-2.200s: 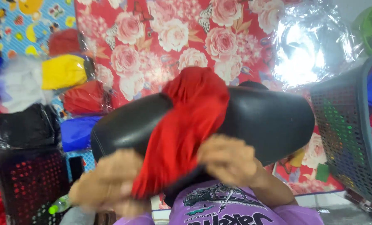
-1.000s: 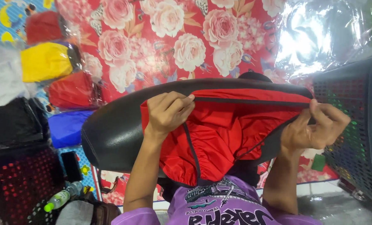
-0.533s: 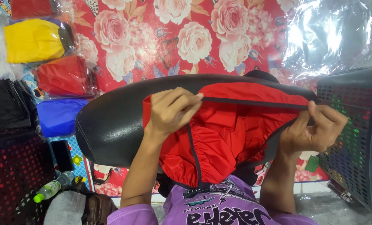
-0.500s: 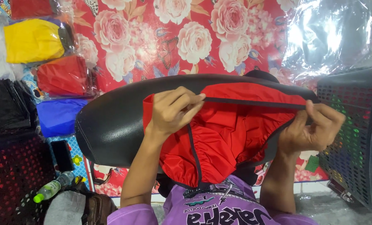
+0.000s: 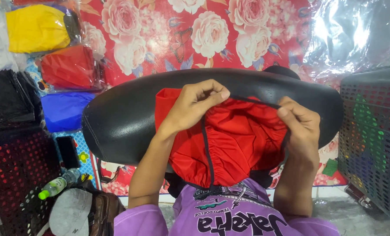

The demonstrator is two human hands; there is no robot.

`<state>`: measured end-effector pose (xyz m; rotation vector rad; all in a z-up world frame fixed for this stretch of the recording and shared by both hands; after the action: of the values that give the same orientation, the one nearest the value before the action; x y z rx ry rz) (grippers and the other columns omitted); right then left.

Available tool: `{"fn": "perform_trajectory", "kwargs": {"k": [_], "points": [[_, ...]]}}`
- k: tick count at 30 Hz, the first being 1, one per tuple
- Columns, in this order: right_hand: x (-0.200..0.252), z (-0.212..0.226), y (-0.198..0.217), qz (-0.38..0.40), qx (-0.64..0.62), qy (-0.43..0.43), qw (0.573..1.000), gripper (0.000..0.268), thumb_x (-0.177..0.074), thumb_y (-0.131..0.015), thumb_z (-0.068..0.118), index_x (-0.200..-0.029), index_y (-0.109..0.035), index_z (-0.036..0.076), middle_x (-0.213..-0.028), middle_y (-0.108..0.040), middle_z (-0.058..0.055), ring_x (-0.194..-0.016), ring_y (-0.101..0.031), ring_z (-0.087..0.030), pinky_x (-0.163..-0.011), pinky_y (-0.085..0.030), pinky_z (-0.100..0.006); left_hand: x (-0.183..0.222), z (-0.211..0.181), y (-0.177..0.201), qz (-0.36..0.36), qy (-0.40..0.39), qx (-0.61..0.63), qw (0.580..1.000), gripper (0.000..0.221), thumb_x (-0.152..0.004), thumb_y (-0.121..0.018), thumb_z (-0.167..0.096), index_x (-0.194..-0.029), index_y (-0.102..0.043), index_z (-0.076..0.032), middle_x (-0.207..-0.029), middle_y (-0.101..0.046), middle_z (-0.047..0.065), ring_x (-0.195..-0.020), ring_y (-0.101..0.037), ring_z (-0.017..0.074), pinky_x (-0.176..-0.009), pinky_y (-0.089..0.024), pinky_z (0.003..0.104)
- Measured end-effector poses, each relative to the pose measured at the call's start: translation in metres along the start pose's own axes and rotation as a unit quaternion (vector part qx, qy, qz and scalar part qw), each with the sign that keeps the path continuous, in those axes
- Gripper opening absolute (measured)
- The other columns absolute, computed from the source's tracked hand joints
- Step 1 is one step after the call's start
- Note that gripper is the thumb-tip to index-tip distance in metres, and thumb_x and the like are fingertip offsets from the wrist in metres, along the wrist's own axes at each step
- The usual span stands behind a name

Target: Fitting an elastic band around the edge of a red fabric seat cover.

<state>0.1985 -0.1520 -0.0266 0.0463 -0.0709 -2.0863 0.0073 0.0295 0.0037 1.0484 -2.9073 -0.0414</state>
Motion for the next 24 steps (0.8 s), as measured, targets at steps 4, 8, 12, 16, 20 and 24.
{"fn": "perform_trajectory", "kwargs": {"k": [4,8,12,16,20,24], "points": [[0.001,-0.004,-0.005,0.023,-0.164,-0.034,0.986,0.033,-0.106,-0.050,0.002,-0.075,-0.062,0.000,-0.066,-0.040,0.000,-0.061,-0.035,-0.007,-0.058,-0.033,-0.022,-0.002,0.010,-0.006,0.042,0.092,0.140,0.985,0.014,-0.098,-0.068,-0.022,-0.097,-0.076,-0.010,-0.074,-0.064,-0.002,-0.073,-0.057,0.0065,-0.067,-0.053,0.025],[0.003,-0.003,-0.002,0.002,-0.078,0.012,0.997,0.013,-0.100,-0.061,-0.002,-0.088,-0.065,-0.005,-0.075,-0.048,-0.004,-0.072,-0.042,-0.008,-0.064,-0.036,-0.023,0.006,0.005,-0.003,0.021,0.026,0.082,0.996,0.022,-0.087,-0.082,-0.015,-0.106,-0.075,-0.006,-0.075,-0.061,-0.001,-0.070,-0.058,0.0062,-0.057,-0.051,0.020],[-0.003,0.026,-0.014,-0.001,0.036,0.077,0.996,0.018,-0.087,-0.080,-0.010,-0.100,-0.068,-0.014,-0.080,-0.058,-0.016,-0.075,-0.057,-0.020,-0.067,-0.043,-0.029,0.000,-0.007,0.002,-0.025,-0.095,-0.026,0.995,0.023,-0.085,-0.087,-0.010,-0.106,-0.078,-0.012,-0.081,-0.064,0.001,-0.066,-0.061,0.0093,-0.052,-0.055,0.020],[0.006,0.055,-0.020,-0.104,0.289,0.231,0.923,0.019,-0.088,-0.079,-0.021,-0.103,-0.074,-0.010,-0.091,-0.062,-0.022,-0.083,-0.058,-0.033,-0.065,-0.044,-0.038,0.005,-0.008,0.008,-0.135,-0.250,-0.280,0.917,0.030,-0.081,-0.069,0.012,-0.097,-0.077,-0.012,-0.086,-0.053,0.003,-0.064,-0.053,0.0155,-0.048,-0.043,0.026],[0.016,0.053,-0.022,-0.259,0.364,0.296,0.844,0.040,-0.075,-0.053,-0.037,-0.096,-0.060,-0.004,-0.094,-0.049,-0.020,-0.083,-0.050,-0.034,-0.066,-0.040,-0.041,0.008,-0.012,0.003,-0.142,-0.313,-0.345,0.873,0.044,-0.072,-0.056,0.023,-0.097,-0.073,-0.008,-0.089,-0.049,0.008,-0.068,-0.047,0.0172,-0.048,-0.035,0.026],[0.017,0.052,-0.028,-0.291,0.308,0.317,0.848,0.038,-0.078,-0.053,-0.038,-0.093,-0.052,-0.003,-0.088,-0.045,-0.020,-0.083,-0.045,-0.033,-0.070,-0.047,-0.043,0.006,-0.025,0.000,-0.056,-0.282,-0.312,0.906,0.042,-0.074,-0.067,0.009,-0.113,-0.067,-0.008,-0.100,-0.048,0.011,-0.089,-0.050,0.0263,-0.071,-0.046,0.035]]}}
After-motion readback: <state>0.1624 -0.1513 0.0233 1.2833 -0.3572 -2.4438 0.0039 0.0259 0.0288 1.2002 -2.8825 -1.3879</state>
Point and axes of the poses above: each hand's wrist, its own x-axis away from the middle knuckle, its own y-axis out of the back of the hand, z = x × y, the point moved 4 cm from there along -x, towards the middle knuckle
